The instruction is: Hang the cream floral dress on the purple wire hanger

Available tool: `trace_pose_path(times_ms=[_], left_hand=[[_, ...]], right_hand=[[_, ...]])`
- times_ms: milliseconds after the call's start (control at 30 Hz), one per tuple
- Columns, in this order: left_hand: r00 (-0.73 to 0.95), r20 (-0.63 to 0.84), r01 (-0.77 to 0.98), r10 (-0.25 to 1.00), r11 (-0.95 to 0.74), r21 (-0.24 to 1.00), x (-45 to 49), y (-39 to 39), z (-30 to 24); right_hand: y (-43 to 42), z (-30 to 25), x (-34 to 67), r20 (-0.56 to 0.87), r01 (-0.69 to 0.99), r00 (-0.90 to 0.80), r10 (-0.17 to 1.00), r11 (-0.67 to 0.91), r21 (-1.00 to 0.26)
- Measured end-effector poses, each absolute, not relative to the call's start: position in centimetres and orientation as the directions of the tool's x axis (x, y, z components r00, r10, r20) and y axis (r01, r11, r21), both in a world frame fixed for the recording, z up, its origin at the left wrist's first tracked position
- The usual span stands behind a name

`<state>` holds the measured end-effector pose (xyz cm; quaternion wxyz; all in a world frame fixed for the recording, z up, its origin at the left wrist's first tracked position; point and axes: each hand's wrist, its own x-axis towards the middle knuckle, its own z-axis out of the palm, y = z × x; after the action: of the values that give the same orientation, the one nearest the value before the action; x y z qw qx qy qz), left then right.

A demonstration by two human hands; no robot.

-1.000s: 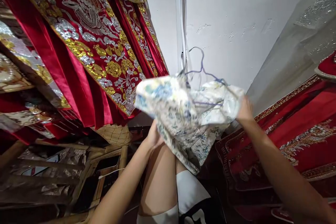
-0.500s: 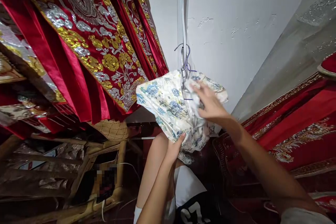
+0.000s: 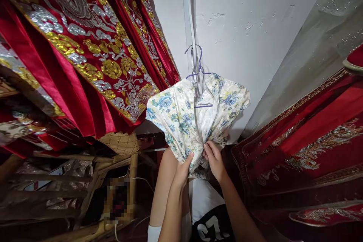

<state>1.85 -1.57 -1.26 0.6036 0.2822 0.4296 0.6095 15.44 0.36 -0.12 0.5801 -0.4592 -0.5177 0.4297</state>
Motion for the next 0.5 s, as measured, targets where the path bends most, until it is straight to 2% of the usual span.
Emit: trace_pose_path(times_ms=[67,167,367,500], left_hand=[[-0.129,-0.180,-0.490,0.975,0.095,0.867,1.7,-1.7,-1.4],[-0.157,-0.174,-0.471,0.972,0.082,0.878,1.7,-2.0,-1.4],[-0.159,-0.107,-0.346,0.981,0.047,0.937,2.2,-2.4,-0.8],[-0.170,-0.024,-0.238,0.985,-0.017,0.971,2.7,-2.2,-1.5]], right_hand=[[0.4,0.3,15.6,0.184,0.004,-0.030,0.983,0.184,-0.983],[0.3,1.2,15.8,0.184,0.038,-0.075,0.980,0.187,-0.982],[-0.9,1.2,15.8,0.206,0.022,0.134,0.969,0.205,-0.979],[-1.0,1.5,16.2,0.145,-0.075,0.021,0.989,0.147,-0.986]])
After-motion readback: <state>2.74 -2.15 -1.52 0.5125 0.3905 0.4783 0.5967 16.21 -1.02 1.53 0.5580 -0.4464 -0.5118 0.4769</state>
